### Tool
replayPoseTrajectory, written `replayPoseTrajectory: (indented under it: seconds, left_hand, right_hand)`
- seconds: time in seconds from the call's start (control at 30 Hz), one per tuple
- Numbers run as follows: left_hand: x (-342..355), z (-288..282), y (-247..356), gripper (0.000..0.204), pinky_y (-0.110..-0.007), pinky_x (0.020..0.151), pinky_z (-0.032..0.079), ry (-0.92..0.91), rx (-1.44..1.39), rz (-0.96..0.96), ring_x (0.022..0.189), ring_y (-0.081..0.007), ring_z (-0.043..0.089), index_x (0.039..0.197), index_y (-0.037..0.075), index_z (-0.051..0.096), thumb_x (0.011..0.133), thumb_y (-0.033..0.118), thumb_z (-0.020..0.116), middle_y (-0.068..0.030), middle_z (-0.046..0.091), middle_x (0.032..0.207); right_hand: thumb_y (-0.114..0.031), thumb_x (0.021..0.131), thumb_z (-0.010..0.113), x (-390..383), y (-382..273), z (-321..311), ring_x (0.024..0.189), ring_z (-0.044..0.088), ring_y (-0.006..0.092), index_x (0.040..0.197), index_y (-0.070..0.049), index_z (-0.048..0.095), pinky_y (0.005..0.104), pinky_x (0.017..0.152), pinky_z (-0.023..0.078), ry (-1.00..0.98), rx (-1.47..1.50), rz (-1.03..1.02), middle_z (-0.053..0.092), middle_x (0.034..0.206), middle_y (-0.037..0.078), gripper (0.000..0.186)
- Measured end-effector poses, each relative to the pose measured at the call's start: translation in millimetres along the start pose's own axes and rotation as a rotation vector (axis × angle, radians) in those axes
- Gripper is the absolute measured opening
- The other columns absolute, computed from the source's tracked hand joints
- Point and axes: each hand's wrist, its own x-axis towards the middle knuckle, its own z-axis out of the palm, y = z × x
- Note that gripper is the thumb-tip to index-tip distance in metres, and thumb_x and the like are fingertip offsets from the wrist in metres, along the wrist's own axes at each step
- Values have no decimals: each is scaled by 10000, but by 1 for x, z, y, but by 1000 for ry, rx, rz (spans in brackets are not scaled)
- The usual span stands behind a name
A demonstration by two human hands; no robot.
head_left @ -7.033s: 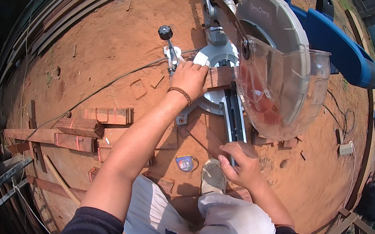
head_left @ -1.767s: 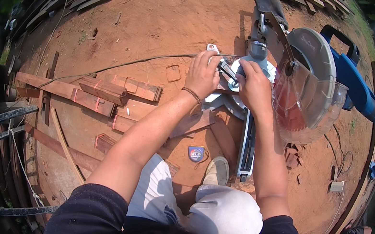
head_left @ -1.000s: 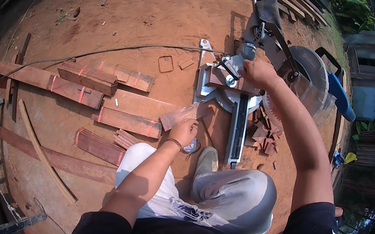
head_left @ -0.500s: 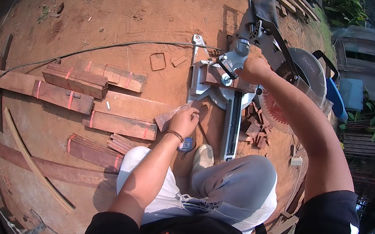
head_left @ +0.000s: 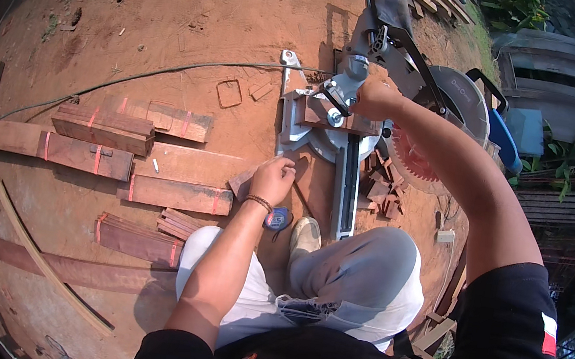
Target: The person uses a miter saw to cut several small wooden planks. They position each plank on the saw, lower the blade to cut, and then remove the cut pieces, stacking them nearby.
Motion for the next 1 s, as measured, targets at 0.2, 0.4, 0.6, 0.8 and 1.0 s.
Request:
replayPoseTrajectory:
  seconds: [0.2, 0.4, 0.6, 0.8, 1.0]
  left_hand:
    - [-1, -4, 1, 233, -400, 816, 590, 19, -45, -80, 882, -295, 760, 1092, 33, 759, 916, 174, 699, -161, 781, 966]
    - [3, -4, 1, 243, -393, 820, 592, 3, -90, -99, 897, -285, 767, 1112, 39, 761, 926, 184, 700, -159, 785, 966]
    - [5, -12, 0, 254, -378, 818, 594, 10, -90, -125, 913, -269, 772, 1123, 29, 759, 935, 192, 703, -160, 788, 968]
    - [6, -9, -3, 259, -374, 816, 595, 22, -131, -142, 916, -264, 775, 1131, 31, 758, 942, 199, 701, -160, 789, 970]
    - [8, -12, -3, 254, -361, 820, 596, 40, -108, -129, 911, -263, 779, 1127, 31, 756, 946, 202, 701, -160, 790, 964]
  right_hand:
    - [-204, 910, 614, -7, 9, 17, 898, 761, 330, 955, -78, 741, 472, 778, 613, 137, -394, -447, 755, 912, 141, 185]
    - [-213, 871, 657, 17, -6, -3, 915, 761, 381, 956, -57, 814, 452, 773, 609, -134, -248, -190, 781, 952, 186, 238]
    - [-192, 896, 676, -11, -3, 6, 942, 767, 325, 988, -35, 788, 463, 818, 611, 172, -578, -524, 777, 1015, 156, 214]
    - [-169, 877, 685, 12, 2, 19, 895, 768, 305, 893, -76, 814, 410, 735, 604, -20, -347, -274, 793, 976, 121, 159]
    - [-193, 817, 696, 26, -10, -23, 752, 744, 258, 795, -56, 809, 407, 641, 546, -521, -158, -130, 773, 812, 110, 178]
